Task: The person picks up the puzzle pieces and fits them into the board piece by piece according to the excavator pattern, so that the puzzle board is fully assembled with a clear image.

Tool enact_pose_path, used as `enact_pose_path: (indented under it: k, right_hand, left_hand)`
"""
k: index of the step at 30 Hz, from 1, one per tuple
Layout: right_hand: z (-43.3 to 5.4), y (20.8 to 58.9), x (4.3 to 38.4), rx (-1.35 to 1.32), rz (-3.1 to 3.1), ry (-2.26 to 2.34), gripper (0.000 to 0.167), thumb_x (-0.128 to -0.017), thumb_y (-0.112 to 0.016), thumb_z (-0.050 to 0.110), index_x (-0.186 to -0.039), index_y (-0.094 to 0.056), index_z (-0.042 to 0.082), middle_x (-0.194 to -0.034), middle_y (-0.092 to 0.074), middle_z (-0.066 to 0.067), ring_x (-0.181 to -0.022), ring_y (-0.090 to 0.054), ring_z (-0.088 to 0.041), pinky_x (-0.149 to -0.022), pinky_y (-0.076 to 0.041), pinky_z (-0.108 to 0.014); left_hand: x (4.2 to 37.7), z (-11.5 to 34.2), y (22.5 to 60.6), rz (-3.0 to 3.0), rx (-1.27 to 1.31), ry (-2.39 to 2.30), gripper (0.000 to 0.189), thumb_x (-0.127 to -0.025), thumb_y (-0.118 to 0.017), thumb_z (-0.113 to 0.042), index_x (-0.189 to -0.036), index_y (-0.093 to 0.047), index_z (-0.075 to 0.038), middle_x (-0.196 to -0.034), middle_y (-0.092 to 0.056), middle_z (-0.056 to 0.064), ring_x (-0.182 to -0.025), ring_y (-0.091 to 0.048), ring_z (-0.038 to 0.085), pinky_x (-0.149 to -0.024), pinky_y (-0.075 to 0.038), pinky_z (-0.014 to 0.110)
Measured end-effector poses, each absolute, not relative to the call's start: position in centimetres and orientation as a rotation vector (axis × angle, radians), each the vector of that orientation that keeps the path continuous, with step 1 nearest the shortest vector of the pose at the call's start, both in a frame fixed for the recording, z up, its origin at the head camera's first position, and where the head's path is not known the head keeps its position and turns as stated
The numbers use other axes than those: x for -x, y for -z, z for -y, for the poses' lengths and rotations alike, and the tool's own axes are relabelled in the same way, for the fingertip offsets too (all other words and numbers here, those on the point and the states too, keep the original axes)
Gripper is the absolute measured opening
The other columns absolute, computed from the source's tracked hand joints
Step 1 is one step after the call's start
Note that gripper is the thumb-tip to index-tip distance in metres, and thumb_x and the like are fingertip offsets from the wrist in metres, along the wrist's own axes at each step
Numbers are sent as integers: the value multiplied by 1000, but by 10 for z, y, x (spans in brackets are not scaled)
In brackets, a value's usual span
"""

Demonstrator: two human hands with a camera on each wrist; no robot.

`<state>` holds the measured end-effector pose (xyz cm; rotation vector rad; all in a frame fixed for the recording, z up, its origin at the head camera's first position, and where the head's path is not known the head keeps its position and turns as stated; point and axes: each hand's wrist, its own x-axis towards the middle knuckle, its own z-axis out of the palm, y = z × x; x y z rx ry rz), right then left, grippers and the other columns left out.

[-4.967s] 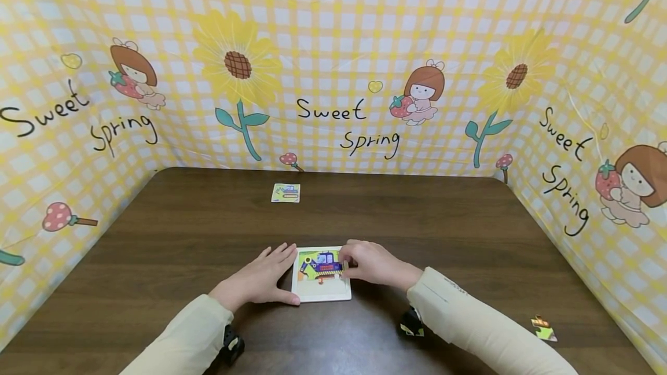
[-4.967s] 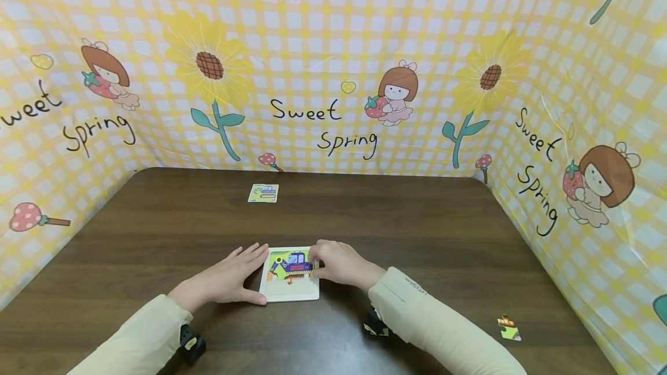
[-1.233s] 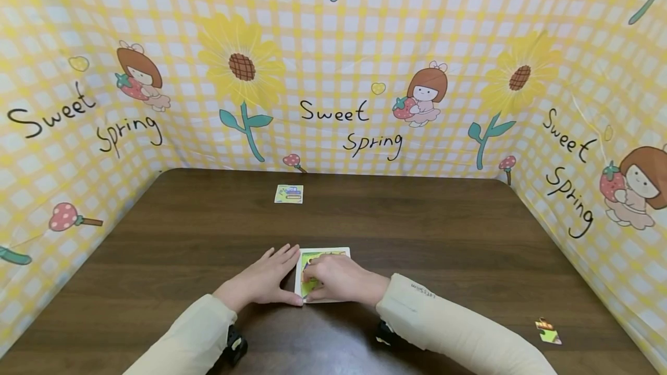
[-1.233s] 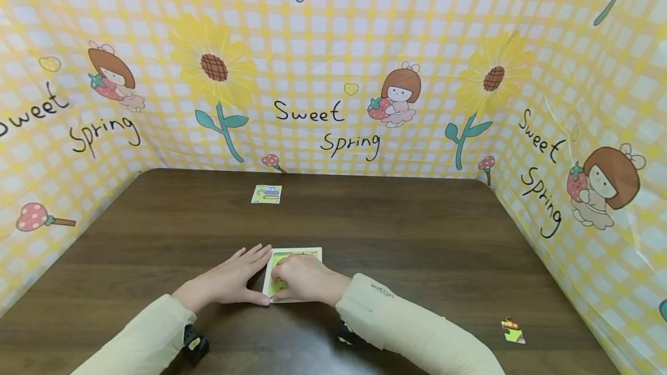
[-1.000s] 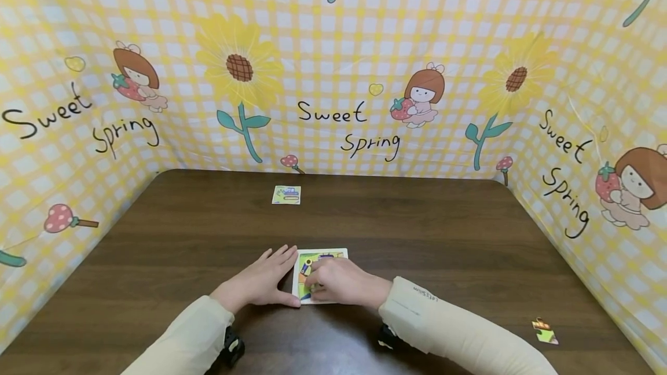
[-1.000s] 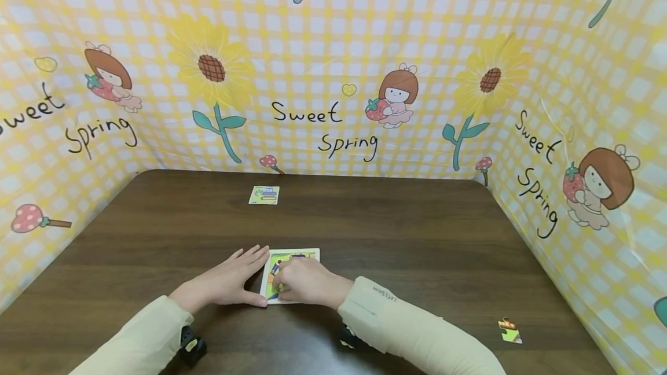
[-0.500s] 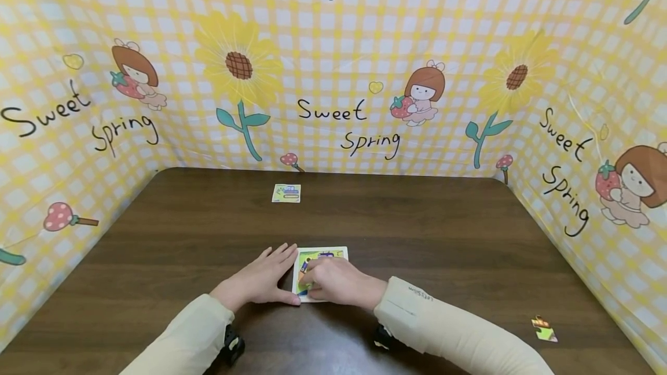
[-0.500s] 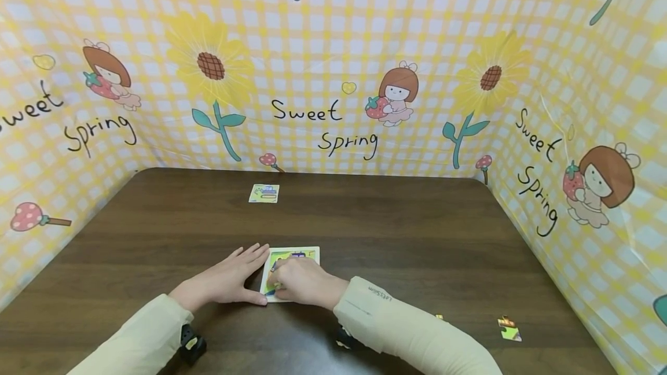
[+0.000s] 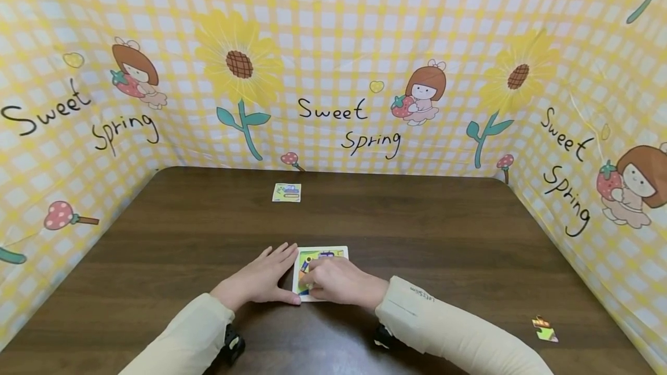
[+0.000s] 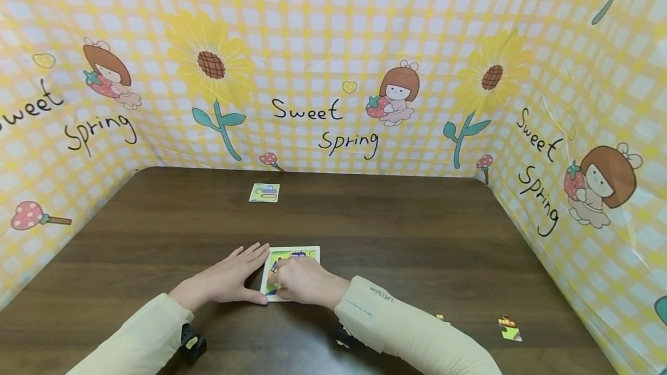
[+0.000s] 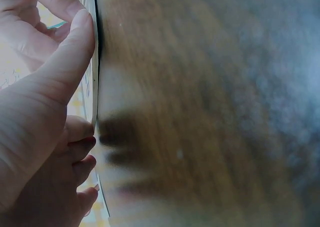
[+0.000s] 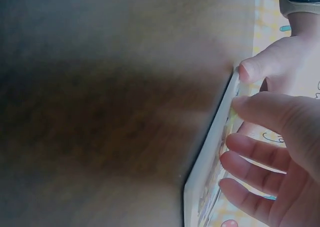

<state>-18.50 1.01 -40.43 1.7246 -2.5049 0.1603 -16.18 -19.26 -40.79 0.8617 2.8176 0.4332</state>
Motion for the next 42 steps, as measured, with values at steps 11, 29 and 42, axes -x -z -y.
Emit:
enact_pose_path:
  k: [11, 29, 42]
  right_hand:
    - [-12, 404, 186, -1772, 2464, -145, 15, -80, -67, 10, -90, -73, 20, -78, -54, 8, -68, -47, -4, -58, -39, -15]
    - [-31, 393, 195, -1648, 2667, -426, 14, -84, -67, 14, -96, -73, 12, -82, -65, 7, -74, -54, -2, -64, -44, -16]
    - [-158, 373, 191, -1360, 2854, -693, 29, -84, -68, 14, -108, -65, 0, -101, -63, -9, -87, -60, -20, -72, -50, -33]
  left_hand:
    - [163, 191, 409, -2804, -825, -416, 97, -76, -66, -56, -138, -31, 10, -145, -25, 23, -134, -18, 38, -104, -14, 54]
    - [162, 191, 406, -2802, -792, -403, 97, -75, -66, -56, -138, -32, 9, -146, -25, 22, -134, -18, 37, -105, -14, 53]
    - [163, 190, 408, -2790, -729, -369, 100, -74, -64, -60, -141, -29, 6, -148, -23, 18, -136, -16, 33, -106, -12, 51]
